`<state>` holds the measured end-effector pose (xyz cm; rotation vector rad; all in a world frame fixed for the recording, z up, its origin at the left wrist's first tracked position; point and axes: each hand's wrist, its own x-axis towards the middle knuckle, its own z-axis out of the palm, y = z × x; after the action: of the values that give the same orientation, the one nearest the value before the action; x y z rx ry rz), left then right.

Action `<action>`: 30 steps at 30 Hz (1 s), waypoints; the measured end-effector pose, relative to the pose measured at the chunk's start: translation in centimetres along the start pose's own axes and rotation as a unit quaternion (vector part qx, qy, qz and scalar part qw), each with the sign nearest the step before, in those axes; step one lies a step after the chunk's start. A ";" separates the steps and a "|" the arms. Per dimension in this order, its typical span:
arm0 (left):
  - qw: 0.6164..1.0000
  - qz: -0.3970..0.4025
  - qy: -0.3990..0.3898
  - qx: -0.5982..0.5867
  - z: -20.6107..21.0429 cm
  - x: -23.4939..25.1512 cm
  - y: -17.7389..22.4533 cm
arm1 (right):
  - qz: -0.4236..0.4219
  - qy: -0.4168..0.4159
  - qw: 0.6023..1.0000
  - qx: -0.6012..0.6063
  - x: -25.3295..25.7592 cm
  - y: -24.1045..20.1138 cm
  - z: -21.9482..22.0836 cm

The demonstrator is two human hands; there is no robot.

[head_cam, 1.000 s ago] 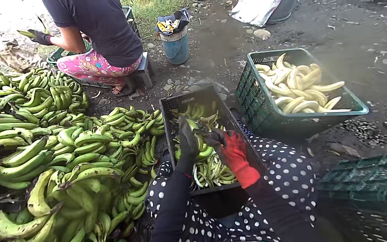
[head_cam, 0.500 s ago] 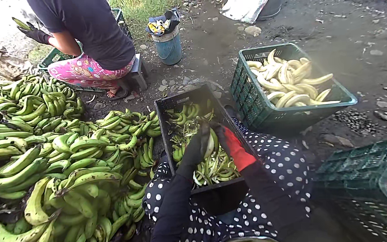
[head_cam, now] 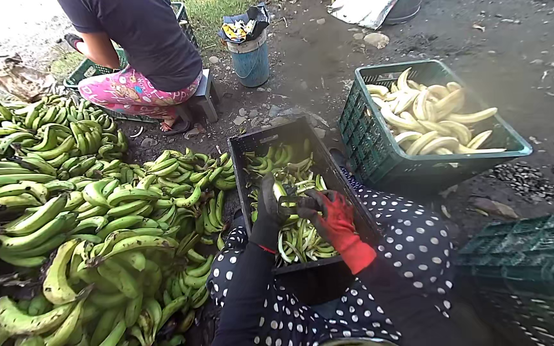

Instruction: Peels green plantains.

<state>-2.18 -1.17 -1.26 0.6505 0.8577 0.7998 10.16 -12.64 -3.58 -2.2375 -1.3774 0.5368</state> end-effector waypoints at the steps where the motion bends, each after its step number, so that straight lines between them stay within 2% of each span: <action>1: 0.997 0.048 0.016 0.062 0.0 0.1 -0.2 | 0.021 -0.016 1.000 0.010 0.1 -0.5 -0.4; 2: 0.984 0.112 0.018 0.141 -0.2 0.1 -0.4 | 0.044 -0.031 0.998 0.027 0.3 -0.9 -0.6; 4: 0.918 0.219 0.002 0.331 -0.7 -0.4 -0.7 | 0.079 -0.060 0.991 0.089 1.2 -1.1 -0.6; 6: 0.860 0.259 -0.033 0.438 -0.6 -1.1 -0.5 | 0.084 -0.069 0.979 0.172 2.1 -0.8 -0.3; 8: 0.840 0.249 -0.075 0.476 -0.3 -1.6 -0.3 | 0.080 -0.066 0.962 0.251 2.7 -0.5 -0.3; 9: 0.843 0.229 -0.103 0.475 -0.1 -1.7 -0.3 | 0.070 -0.067 0.956 0.277 3.0 0.1 -0.1; 11: 0.886 0.181 -0.136 0.404 0.5 -1.8 -0.4 | 0.048 -0.065 0.947 0.312 3.5 1.3 0.4; 13: 0.943 0.157 -0.120 0.266 0.9 -1.1 -0.7 | 0.049 -0.039 0.951 0.302 3.4 1.4 0.5; 15: 0.978 0.114 -0.109 0.136 0.7 -0.4 -0.6 | 0.048 -0.007 0.970 0.238 2.4 1.1 0.1; 18: 0.988 0.069 -0.116 0.068 -0.5 0.0 -0.2 | -0.004 -0.026 0.996 0.080 0.9 1.6 -0.6; 21: 0.996 -0.015 -0.087 -0.004 -0.1 -0.5 0.3 | -0.079 -0.019 0.997 0.017 -0.4 2.2 -1.2; 23: 0.997 -0.023 -0.070 0.024 0.2 -0.9 0.4 | -0.069 -0.034 0.997 0.008 -0.5 2.1 -1.5; 25: 0.991 0.023 -0.046 0.123 0.2 -1.0 0.1 | -0.015 -0.072 0.997 0.005 -0.2 1.5 -1.6; 28: 0.953 0.123 -0.039 0.276 -0.4 -0.6 -0.7 | 0.067 -0.112 0.989 0.063 0.9 0.5 -1.3; 30: 0.916 0.147 -0.046 0.370 -0.3 -0.6 -0.7 | 0.085 -0.107 0.981 0.135 2.1 0.8 0.0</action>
<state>-2.47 -1.96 -1.71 1.5061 0.9875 0.6887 11.63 -11.05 -4.17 -2.1310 -1.1339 0.9869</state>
